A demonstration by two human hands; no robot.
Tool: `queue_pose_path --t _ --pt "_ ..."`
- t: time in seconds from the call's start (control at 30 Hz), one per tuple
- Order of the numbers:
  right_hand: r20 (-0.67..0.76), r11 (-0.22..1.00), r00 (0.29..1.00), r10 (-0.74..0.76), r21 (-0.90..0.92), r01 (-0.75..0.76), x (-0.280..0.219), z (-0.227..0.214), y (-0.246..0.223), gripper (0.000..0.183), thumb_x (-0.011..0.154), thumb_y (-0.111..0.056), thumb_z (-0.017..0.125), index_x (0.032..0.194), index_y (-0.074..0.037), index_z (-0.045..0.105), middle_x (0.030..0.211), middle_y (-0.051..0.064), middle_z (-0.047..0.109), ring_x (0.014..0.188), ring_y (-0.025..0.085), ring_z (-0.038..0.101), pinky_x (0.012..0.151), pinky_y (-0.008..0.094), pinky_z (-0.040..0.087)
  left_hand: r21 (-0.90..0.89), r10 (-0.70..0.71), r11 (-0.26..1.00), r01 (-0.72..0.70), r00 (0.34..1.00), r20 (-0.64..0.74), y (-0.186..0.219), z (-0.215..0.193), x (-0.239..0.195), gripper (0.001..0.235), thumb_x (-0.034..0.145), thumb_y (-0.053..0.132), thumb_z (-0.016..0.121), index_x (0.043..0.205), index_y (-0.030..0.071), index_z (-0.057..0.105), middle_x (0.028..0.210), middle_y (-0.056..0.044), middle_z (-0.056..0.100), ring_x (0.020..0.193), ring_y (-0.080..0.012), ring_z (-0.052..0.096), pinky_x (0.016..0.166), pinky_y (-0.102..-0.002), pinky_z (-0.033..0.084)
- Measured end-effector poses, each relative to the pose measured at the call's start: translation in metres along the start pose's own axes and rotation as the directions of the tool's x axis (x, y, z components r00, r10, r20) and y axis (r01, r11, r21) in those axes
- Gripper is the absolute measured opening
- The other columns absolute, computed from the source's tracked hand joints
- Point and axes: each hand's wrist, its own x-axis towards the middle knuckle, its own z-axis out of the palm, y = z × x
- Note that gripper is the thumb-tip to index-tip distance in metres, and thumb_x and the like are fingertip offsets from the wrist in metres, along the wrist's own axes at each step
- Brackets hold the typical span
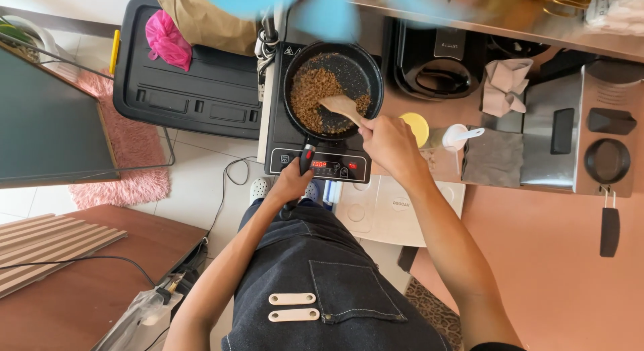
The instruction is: Roasting coffee beans in a pan on an induction cooker by stirring them continuously.
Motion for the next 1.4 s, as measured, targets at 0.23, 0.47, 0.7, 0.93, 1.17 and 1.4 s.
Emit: queue_pose_path --t 0.23,0.47,0.7,0.93,1.17,1.4 --pt "0.013 0.989 0.989 -0.149 -0.024 0.149 0.009 0.018 -0.003 0.026 0.092 -0.022 0.068 0.115 -0.015 0.078 0.087 0.018 0.076 0.076 0.037 0.073 0.075 0.047 0.056 0.05 -0.04 0.998 0.04 0.999 -0.009 0.016 -0.005 -0.008 0.032 0.09 0.026 0.064 0.103 -0.002 0.056 0.071 -0.021 0.069 0.054 -0.0275 0.07 0.055 -0.041 0.057" --pt "0.007 0.99 0.99 -0.143 -0.006 0.143 0.019 0.012 0.001 0.023 0.093 -0.022 0.069 0.112 -0.015 0.08 0.09 0.018 0.075 0.079 0.036 0.073 0.075 0.047 0.057 0.023 -0.023 0.999 0.023 1.0 0.009 0.014 -0.003 -0.008 0.03 0.093 0.023 0.064 0.106 -0.003 0.056 0.065 -0.016 0.065 0.049 -0.0239 0.066 0.049 -0.04 0.054" --pt "0.192 0.987 0.978 -0.082 -0.122 0.107 0.0 -0.013 0.008 0.019 0.086 -0.02 0.071 0.098 -0.015 0.084 0.089 0.014 0.077 0.081 0.033 0.075 0.08 0.045 0.057 -0.039 -0.048 0.998 0.049 0.998 0.033 0.032 -0.004 -0.019 0.027 0.091 0.022 0.061 0.107 0.0 0.055 0.067 -0.013 0.065 0.046 -0.022 0.063 0.046 -0.039 0.053" --pt "0.133 0.995 0.988 0.072 -0.071 -0.063 0.016 -0.027 0.015 0.021 0.088 -0.027 0.071 0.106 -0.019 0.081 0.094 0.014 0.076 0.085 0.034 0.074 0.08 0.047 0.056 -0.033 -0.059 0.998 0.06 0.998 0.028 0.023 -0.003 -0.013 0.028 0.093 0.023 0.061 0.104 -0.002 0.055 0.065 -0.014 0.065 0.047 -0.0212 0.064 0.046 -0.039 0.053" --pt "0.105 0.999 0.994 0.009 -0.043 -0.005 0.003 -0.038 0.004 0.023 0.093 -0.028 0.069 0.113 -0.021 0.079 0.095 0.015 0.076 0.088 0.035 0.073 0.081 0.046 0.055 -0.028 -0.037 0.999 0.037 0.999 0.025 0.025 -0.004 -0.014 0.03 0.092 0.024 0.062 0.105 -0.002 0.054 0.065 -0.015 0.065 0.046 -0.0224 0.064 0.046 -0.039 0.053" --pt "0.124 0.987 0.99 -0.07 -0.133 0.086 0.002 -0.007 0.012 0.028 0.09 -0.025 0.073 0.117 -0.024 0.079 0.096 0.018 0.075 0.09 0.036 0.071 0.079 0.046 0.054 -0.006 -0.035 0.999 0.035 0.999 0.016 0.026 -0.006 -0.015 0.03 0.091 0.023 0.062 0.105 -0.002 0.055 0.069 -0.016 0.067 0.049 -0.0244 0.066 0.047 -0.041 0.054"
